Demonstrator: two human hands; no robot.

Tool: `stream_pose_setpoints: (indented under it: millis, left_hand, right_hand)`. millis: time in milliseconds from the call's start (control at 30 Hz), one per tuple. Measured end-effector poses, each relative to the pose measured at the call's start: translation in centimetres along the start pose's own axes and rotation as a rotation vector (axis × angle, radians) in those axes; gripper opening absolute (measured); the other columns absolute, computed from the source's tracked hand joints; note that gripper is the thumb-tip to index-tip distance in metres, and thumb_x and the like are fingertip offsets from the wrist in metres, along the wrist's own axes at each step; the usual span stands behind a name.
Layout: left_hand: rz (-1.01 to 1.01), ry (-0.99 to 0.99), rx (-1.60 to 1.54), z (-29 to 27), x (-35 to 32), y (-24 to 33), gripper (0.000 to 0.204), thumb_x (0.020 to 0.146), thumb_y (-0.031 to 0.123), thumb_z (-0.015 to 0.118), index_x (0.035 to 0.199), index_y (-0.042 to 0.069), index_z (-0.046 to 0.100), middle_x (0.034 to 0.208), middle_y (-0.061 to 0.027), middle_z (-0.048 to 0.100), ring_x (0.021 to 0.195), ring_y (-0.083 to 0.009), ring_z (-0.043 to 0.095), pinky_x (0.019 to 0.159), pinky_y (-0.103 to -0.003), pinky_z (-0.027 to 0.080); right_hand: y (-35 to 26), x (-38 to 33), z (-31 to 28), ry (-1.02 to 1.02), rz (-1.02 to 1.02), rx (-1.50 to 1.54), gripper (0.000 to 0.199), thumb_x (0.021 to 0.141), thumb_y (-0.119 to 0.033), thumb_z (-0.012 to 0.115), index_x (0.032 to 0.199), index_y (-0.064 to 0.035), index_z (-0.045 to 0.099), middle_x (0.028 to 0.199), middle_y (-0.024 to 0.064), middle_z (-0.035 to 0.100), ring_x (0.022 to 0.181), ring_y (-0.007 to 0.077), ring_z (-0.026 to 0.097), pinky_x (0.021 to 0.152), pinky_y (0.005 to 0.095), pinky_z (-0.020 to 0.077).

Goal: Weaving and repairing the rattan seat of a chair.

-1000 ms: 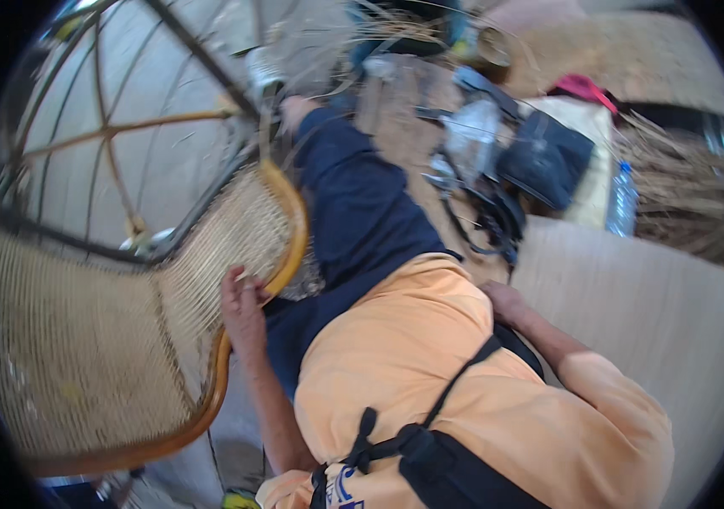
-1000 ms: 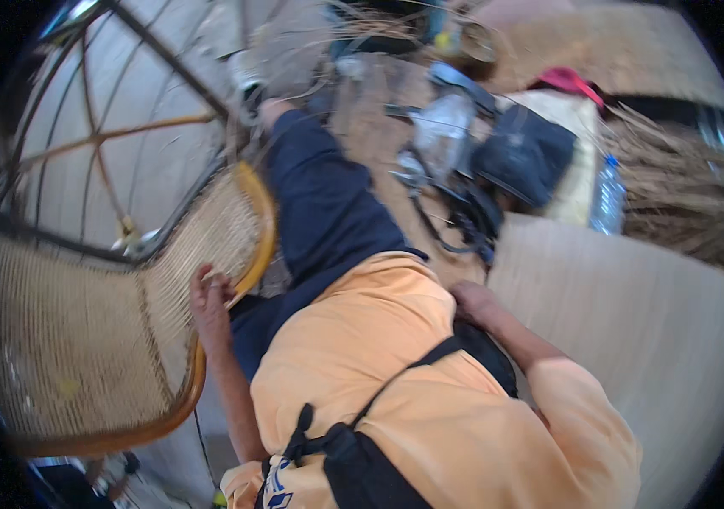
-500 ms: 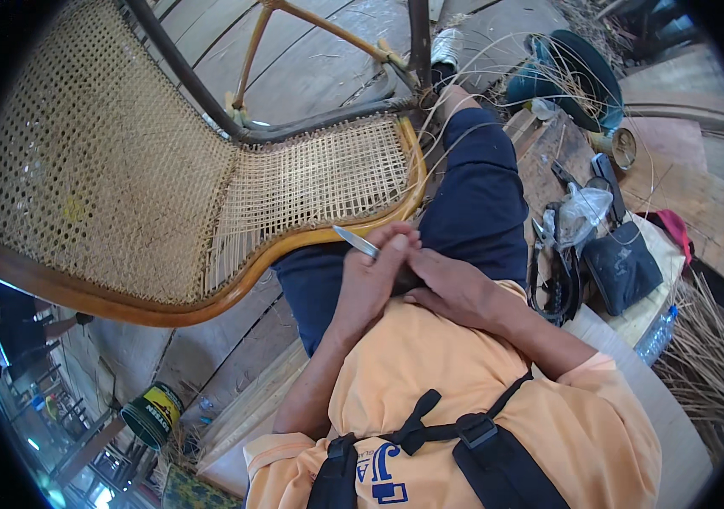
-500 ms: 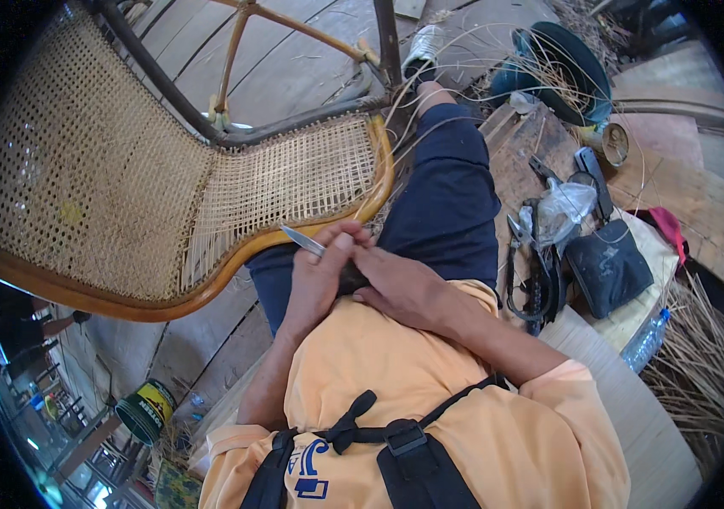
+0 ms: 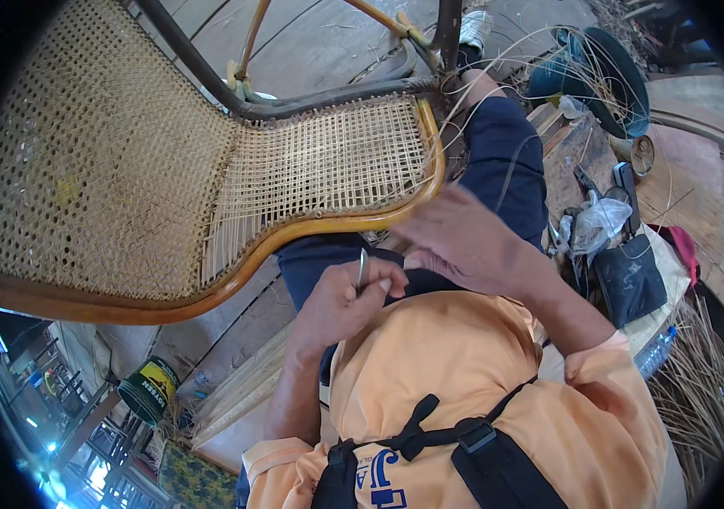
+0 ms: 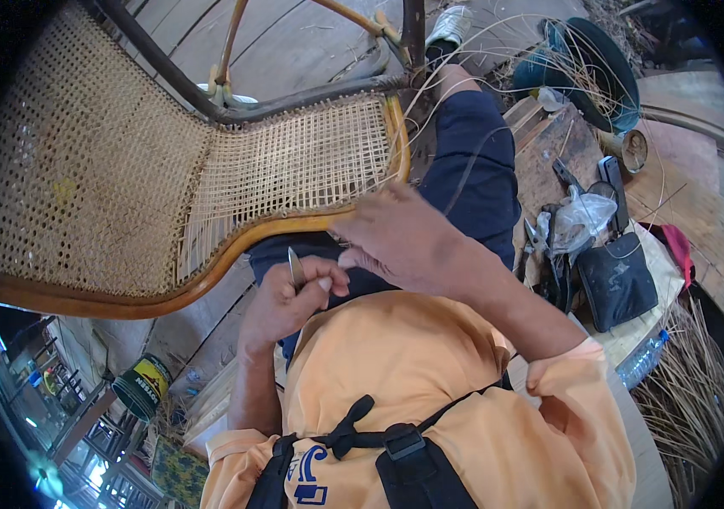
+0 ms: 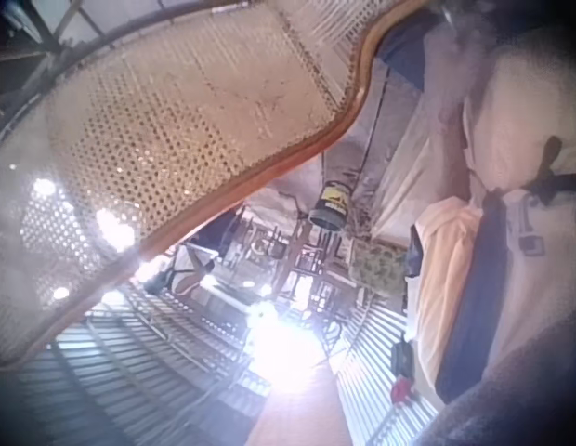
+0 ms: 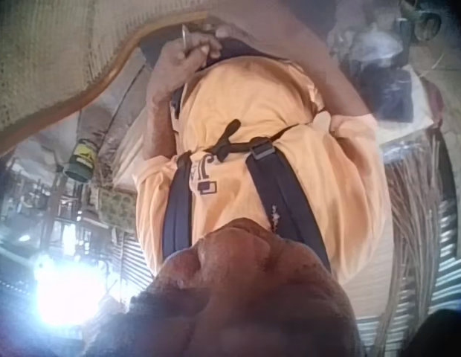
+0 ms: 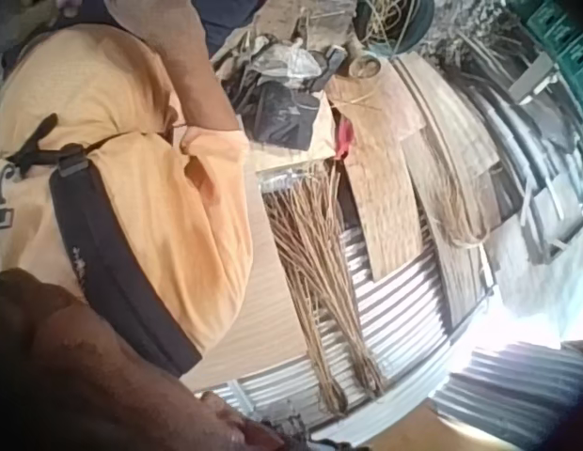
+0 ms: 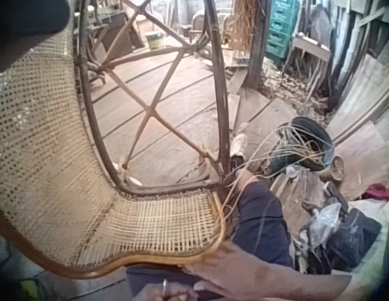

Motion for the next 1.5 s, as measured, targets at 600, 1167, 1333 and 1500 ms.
stream_pose_setpoints:
  millis: [600,1167,1333,1500]
  left_hand:
    - [-0.163,0.533,0.189,-5.0,4.0,-6.2,0.026,0.091,0.026,0.052,0.099,0.003,0.061,0.074,-0.0068,0.057,0.061,-0.0155,0.056,0.057,-0.029,0.046]
    - [-0.485,0.141,1.134,-12.1,11.9,-5.0,0.027,0.074,0.025,0.054,0.085,0.004,0.066,0.082,-0.0194,0.064,0.080,-0.0357,0.063,0.074,-0.045,0.048]
    - [-0.458,0.125,1.245,-11.3,13.1,-3.6,0.026,0.072,0.022,0.053,0.079,0.001,0.065,0.079,-0.0220,0.063,0.077,-0.0364,0.062,0.072,-0.046,0.049]
    - [-0.382,0.062,1.263,-11.2,12.1,-0.6,0.026,0.071,0.022,0.053,0.075,-0.002,0.062,0.075,-0.0227,0.061,0.069,-0.0368,0.061,0.067,-0.044,0.049]
  right_hand:
    - [10.6,-1.4,3.7,-0.364,0.289,-0.058,0.015,0.082,-0.012,0.053,0.094,-0.0039,0.057,0.084,0.0150,0.063,0.079,0.0320,0.062,0.066,0.0390,0.0507]
    - [12.5,-2.4,-3.4,-0.176,0.664,0.350,0.017,0.087,-0.012,0.055,0.102,-0.0047,0.057,0.080,0.0030,0.060,0.072,0.0121,0.056,0.063,0.0269,0.0454]
    - [12.8,-0.6,5.1,-0.258,0.611,0.384,0.016,0.086,-0.012,0.054,0.099,-0.0013,0.055,0.078,0.0121,0.058,0.070,0.0219,0.058,0.065,0.0312,0.0459]
    - [13.9,-0.9,8.1,-0.309,0.664,0.342,0.016,0.086,-0.015,0.054,0.093,-0.0011,0.053,0.074,0.0168,0.056,0.068,0.0295,0.056,0.065,0.0347,0.0451]
Point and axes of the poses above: each hand's wrist, its own x-axis towards the middle knuckle, its own z-axis out of the palm, y = z × x, the point moved 2 cm from there along x, towards the middle knuckle
